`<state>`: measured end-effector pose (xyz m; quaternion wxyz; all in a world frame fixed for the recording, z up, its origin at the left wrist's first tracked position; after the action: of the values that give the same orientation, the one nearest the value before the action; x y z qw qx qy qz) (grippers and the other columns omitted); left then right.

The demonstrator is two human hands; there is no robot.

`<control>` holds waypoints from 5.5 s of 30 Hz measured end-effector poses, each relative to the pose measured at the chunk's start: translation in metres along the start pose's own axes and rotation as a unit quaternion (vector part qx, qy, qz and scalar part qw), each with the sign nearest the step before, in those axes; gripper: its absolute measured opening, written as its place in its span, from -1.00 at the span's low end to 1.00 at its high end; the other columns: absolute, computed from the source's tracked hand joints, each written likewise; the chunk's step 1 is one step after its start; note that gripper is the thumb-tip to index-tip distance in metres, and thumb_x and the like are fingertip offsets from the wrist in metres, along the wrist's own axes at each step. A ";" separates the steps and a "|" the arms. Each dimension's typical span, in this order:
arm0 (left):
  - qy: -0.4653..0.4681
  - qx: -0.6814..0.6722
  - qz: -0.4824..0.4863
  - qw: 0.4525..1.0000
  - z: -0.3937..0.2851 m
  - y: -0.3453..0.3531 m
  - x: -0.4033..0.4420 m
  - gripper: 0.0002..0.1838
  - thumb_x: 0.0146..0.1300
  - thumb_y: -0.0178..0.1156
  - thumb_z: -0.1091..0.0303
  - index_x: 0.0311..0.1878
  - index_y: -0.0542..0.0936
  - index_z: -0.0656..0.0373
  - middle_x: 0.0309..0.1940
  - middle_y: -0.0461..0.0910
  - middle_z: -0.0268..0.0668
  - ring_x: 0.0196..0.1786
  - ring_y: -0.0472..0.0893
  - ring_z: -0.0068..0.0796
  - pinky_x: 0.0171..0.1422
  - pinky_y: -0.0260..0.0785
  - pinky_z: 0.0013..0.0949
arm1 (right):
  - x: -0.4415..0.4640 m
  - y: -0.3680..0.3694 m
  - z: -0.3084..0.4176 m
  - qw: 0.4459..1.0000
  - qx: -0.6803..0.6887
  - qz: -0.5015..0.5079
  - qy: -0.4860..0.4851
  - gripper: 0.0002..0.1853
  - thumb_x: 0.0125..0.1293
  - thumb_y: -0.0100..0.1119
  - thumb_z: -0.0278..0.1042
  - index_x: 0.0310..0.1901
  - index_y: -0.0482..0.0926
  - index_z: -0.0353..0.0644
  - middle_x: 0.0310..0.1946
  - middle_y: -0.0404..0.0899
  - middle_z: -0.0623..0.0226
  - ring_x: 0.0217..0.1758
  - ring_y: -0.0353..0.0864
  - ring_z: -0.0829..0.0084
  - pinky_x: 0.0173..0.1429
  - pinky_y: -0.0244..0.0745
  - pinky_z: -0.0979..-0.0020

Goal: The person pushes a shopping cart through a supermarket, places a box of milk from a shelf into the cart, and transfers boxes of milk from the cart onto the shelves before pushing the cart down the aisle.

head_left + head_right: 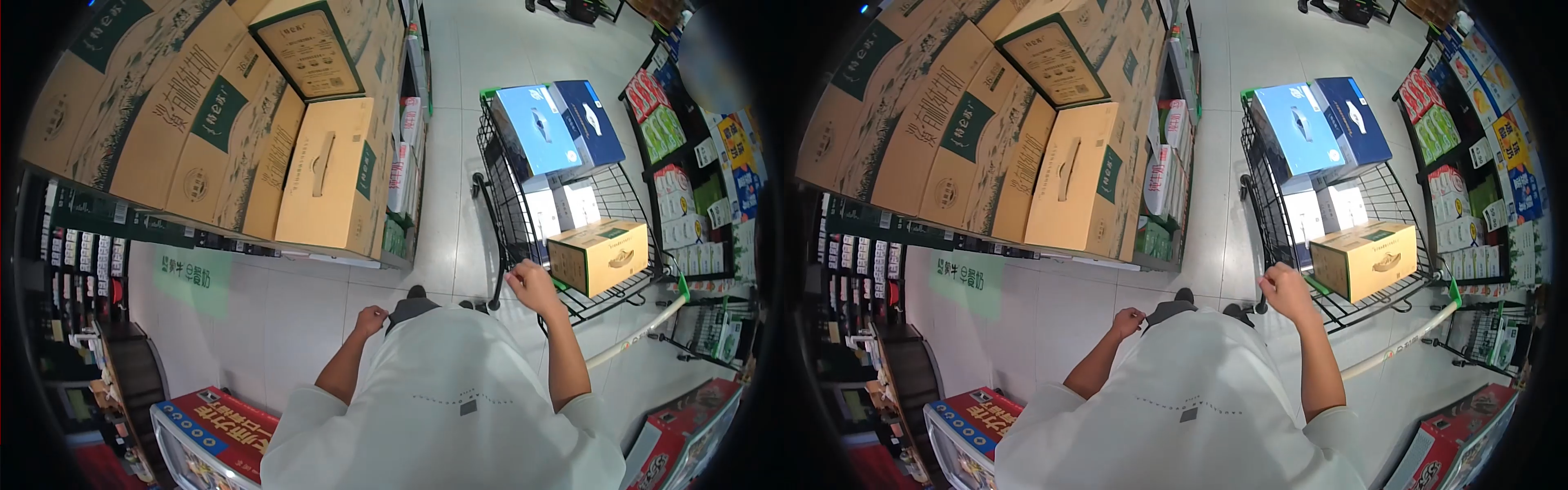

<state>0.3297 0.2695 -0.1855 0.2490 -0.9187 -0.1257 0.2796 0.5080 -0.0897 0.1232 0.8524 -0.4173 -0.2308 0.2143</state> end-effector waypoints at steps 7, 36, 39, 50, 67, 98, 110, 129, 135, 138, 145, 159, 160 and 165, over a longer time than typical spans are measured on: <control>-0.015 -0.010 0.016 1.000 0.015 -0.008 0.016 -0.61 0.21 0.23 0.04 -0.26 0.67 0.25 -0.48 0.69 -0.14 -0.45 0.71 -0.33 -0.20 0.54 -0.31 | 0.002 -0.030 0.033 0.999 -0.007 -0.038 -0.010 -0.79 0.21 0.23 -0.33 -0.45 0.60 -0.31 -0.47 0.53 0.08 -0.39 0.55 0.02 -0.27 0.44 0.13; 0.093 -0.006 0.168 0.981 -0.090 0.037 0.079 -0.73 0.24 0.22 0.23 -0.25 0.64 0.29 -0.44 0.67 -0.23 -0.43 0.67 -0.46 -0.31 0.52 -0.40 | -0.297 -0.093 -0.189 0.565 0.288 -0.615 0.467 -0.60 0.25 0.23 -0.06 -0.30 0.48 -0.33 -0.60 0.49 0.26 -0.68 0.46 0.49 -0.59 0.39 0.49; 0.184 -0.037 0.174 0.967 -0.159 0.052 0.060 -0.74 0.26 0.21 0.26 -0.21 0.64 0.31 -0.44 0.67 -0.25 -0.43 0.65 -0.50 -0.33 0.49 -0.42 | -0.283 -0.084 -0.166 0.552 0.303 -0.629 0.456 -0.66 0.28 0.21 -0.11 -0.30 0.46 -0.29 -0.60 0.47 0.29 -0.69 0.42 0.52 -0.60 0.37 0.51; 0.499 -0.088 0.210 0.836 -0.419 0.076 -0.130 -0.80 0.27 0.21 0.31 -0.21 0.63 0.28 -0.43 0.64 -0.22 -0.37 0.62 -0.46 -0.24 0.46 -0.40 | -0.218 -0.027 -0.104 0.614 0.354 -0.574 0.410 -0.71 0.28 0.22 -0.20 -0.26 0.43 -0.27 -0.55 0.51 0.28 -0.63 0.46 0.50 -0.55 0.41 0.49; 0.511 0.233 0.265 0.784 -0.408 0.107 -0.163 -0.46 0.20 0.24 -0.09 0.03 0.57 0.19 -0.31 0.64 -0.08 -0.23 0.65 -0.13 -0.14 0.48 -0.17 | -0.163 -0.171 -0.078 0.814 -0.165 -0.507 0.231 -0.73 0.25 0.22 -0.24 -0.18 0.54 -0.29 -0.26 0.57 0.10 -0.21 0.58 0.11 -0.11 0.47 0.18; 0.414 0.368 0.048 0.831 -0.495 0.160 -0.053 -0.74 0.16 0.26 0.18 -0.15 0.60 0.11 -0.31 0.66 -0.10 -0.18 0.65 -0.07 -0.14 0.47 -0.04 | -0.072 -0.118 -0.124 0.898 -0.191 -0.009 0.396 -0.65 0.29 0.04 -0.07 -0.29 0.68 -0.19 -0.33 0.69 0.04 -0.23 0.71 0.08 -0.09 0.59 0.14; 0.451 0.448 0.081 0.768 -0.538 0.153 -0.005 -0.74 0.16 0.15 0.33 -0.07 0.64 0.02 -0.34 0.65 -0.10 -0.17 0.64 -0.08 -0.12 0.47 -0.02 | -0.018 -0.140 -0.127 0.899 -0.190 -0.089 0.384 -0.67 0.26 0.10 -0.06 -0.35 0.67 -0.18 -0.42 0.68 0.06 -0.29 0.71 0.06 -0.17 0.58 0.11; 0.487 0.419 0.073 0.763 -0.667 0.198 0.090 -0.83 0.09 0.12 0.43 -0.25 0.65 0.10 -0.39 0.66 -0.10 -0.24 0.67 -0.08 -0.16 0.50 -0.06 | 0.082 -0.228 -0.234 0.885 -0.153 -0.150 0.413 -0.69 0.24 0.13 -0.12 -0.33 0.64 -0.24 -0.40 0.66 -0.01 -0.29 0.68 -0.01 -0.14 0.55 0.07; 0.475 0.432 0.073 0.763 -0.699 0.200 0.119 -0.69 0.11 0.12 0.41 -0.05 0.64 0.04 -0.35 0.66 -0.07 -0.23 0.66 -0.06 -0.17 0.51 -0.03 | 0.113 -0.253 -0.254 0.882 -0.153 -0.195 0.400 -0.72 0.22 0.17 -0.16 -0.34 0.63 -0.24 -0.41 0.66 -0.02 -0.31 0.67 -0.02 -0.15 0.55 0.05; 0.461 0.448 0.074 0.763 -0.704 0.203 0.132 -0.68 0.12 0.12 0.41 -0.03 0.64 0.02 -0.34 0.66 -0.07 -0.23 0.66 -0.05 -0.16 0.51 -0.03 | 0.121 -0.256 -0.263 0.882 -0.147 -0.191 0.405 -0.72 0.22 0.18 -0.16 -0.33 0.63 -0.25 -0.40 0.66 -0.01 -0.29 0.68 -0.02 -0.14 0.55 0.05; 0.453 0.429 0.072 0.778 -0.717 0.205 0.137 -0.74 0.21 0.14 0.31 -0.04 0.64 0.00 -0.36 0.66 -0.06 -0.24 0.66 -0.02 -0.17 0.50 -0.01 | 0.132 -0.261 -0.282 0.884 -0.154 -0.179 0.403 -0.72 0.25 0.14 -0.13 -0.36 0.62 -0.20 -0.41 0.66 0.03 -0.27 0.67 0.01 -0.13 0.54 0.06; 0.395 0.446 0.044 0.802 -0.709 0.224 0.128 -0.76 0.22 0.16 0.24 -0.05 0.64 -0.03 -0.33 0.66 -0.09 -0.23 0.66 -0.06 -0.18 0.48 -0.04 | 0.126 -0.270 -0.297 0.930 -0.142 -0.175 0.289 -0.74 0.25 0.10 -0.16 -0.38 0.59 -0.20 -0.46 0.66 0.12 -0.40 0.68 0.09 -0.26 0.56 0.11; 0.380 0.450 0.036 0.807 -0.707 0.224 0.129 -0.77 0.28 0.16 0.17 -0.05 0.65 -0.07 -0.33 0.65 -0.11 -0.23 0.65 -0.08 -0.18 0.47 -0.05 | 0.124 -0.271 -0.299 0.931 -0.141 -0.174 0.289 -0.74 0.25 0.10 -0.16 -0.38 0.59 -0.20 -0.46 0.66 0.12 -0.40 0.68 0.09 -0.26 0.56 0.11; 0.360 0.438 0.055 0.822 -0.699 0.235 0.111 -0.71 0.16 0.14 0.34 -0.03 0.63 -0.06 -0.29 0.65 -0.08 -0.19 0.65 -0.06 -0.16 0.49 -0.04 | 0.092 -0.305 -0.315 0.914 0.115 -0.337 0.193 -0.89 0.19 0.18 -0.38 -0.38 0.57 -0.24 -0.50 0.60 0.18 -0.49 0.61 0.14 -0.33 0.51 0.18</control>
<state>0.8448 -0.1584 0.1437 0.6370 -0.7536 0.1593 -0.0317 0.8149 -0.4022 0.2184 0.9441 -0.2472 -0.1624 -0.1452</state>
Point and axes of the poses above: each hand's wrist, its own x-axis towards the middle knuckle, its own y-axis out of the palm, z = x × y, the point moved 9 cm from there along x, towards the middle knuckle
